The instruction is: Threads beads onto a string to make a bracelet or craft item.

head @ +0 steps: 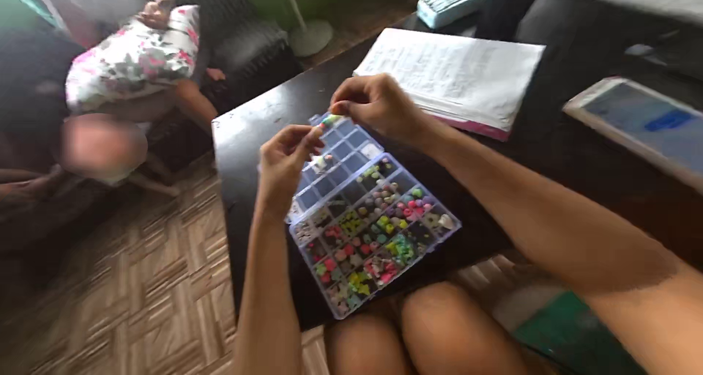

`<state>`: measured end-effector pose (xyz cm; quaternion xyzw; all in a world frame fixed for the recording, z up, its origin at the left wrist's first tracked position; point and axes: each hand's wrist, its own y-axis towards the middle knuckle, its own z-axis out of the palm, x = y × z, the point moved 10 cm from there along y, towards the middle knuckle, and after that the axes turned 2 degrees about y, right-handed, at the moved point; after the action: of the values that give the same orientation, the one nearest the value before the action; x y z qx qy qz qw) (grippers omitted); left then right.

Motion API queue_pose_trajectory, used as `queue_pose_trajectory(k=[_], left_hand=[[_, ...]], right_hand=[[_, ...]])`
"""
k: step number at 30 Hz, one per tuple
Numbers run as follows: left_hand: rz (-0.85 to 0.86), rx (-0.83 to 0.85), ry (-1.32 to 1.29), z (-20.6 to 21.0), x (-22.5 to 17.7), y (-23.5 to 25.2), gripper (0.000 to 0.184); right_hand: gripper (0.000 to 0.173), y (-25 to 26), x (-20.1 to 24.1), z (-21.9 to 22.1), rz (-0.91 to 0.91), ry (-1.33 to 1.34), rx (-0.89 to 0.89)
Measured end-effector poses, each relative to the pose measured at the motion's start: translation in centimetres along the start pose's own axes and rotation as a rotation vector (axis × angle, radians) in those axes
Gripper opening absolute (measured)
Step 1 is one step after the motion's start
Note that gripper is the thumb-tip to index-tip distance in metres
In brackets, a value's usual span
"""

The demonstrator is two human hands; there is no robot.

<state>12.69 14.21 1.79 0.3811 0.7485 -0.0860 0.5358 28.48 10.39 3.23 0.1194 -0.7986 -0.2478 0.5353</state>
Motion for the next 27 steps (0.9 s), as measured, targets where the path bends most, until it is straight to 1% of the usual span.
queue_pose_trajectory(k=[3, 6, 8, 11, 14, 17, 21, 24, 27], left_hand=[[-0.006, -0.004, -0.030, 0.4, 0.0, 0.2, 0.012], [-0.069, -0.021, -0.087, 0.6, 0.6, 0.9, 0.012], [-0.106, -0.029, -0.118, 0.6, 0.8, 1.1, 0.011], [-0.137, -0.037, -0.154, 0.5, 0.9, 1.1, 0.013], [-0.146, -0.055, -0.209, 0.3, 0.8, 0.9, 0.015], [-0.148, -0.065, -0.242, 0.4, 1.0, 0.9, 0.015], [-0.121, -0.034, -0.211, 1.1, 0.9, 1.1, 0.018], [-0.104, -0.039, -0.199, 1.2, 0.6, 1.0, 0.020], [-0.107, -0.039, -0.246, 1.4, 0.2, 0.9, 0.018]], right_hand=[[0.017, 0.0, 0.0, -0.6, 0.035, -0.040, -0.023], [0.015, -0.2, 1.0, -0.5, 0.015, -0.047, -0.038], [0.015, -0.2, 0.9, -0.1, 0.038, -0.014, -0.037], [0.016, -0.3, 0.0, 0.7, 0.157, 0.093, -0.001], [0.027, -0.6, -1.1, 1.8, 0.301, 0.140, 0.067], [0.033, -0.9, -1.7, 2.2, 0.393, 0.180, 0.066], [0.028, -1.2, -2.7, 2.2, 0.403, 0.170, 0.049], [0.026, -1.3, -3.1, 2.6, 0.361, 0.157, 0.053], [0.021, -1.5, -2.9, 2.7, 0.307, 0.199, 0.035]])
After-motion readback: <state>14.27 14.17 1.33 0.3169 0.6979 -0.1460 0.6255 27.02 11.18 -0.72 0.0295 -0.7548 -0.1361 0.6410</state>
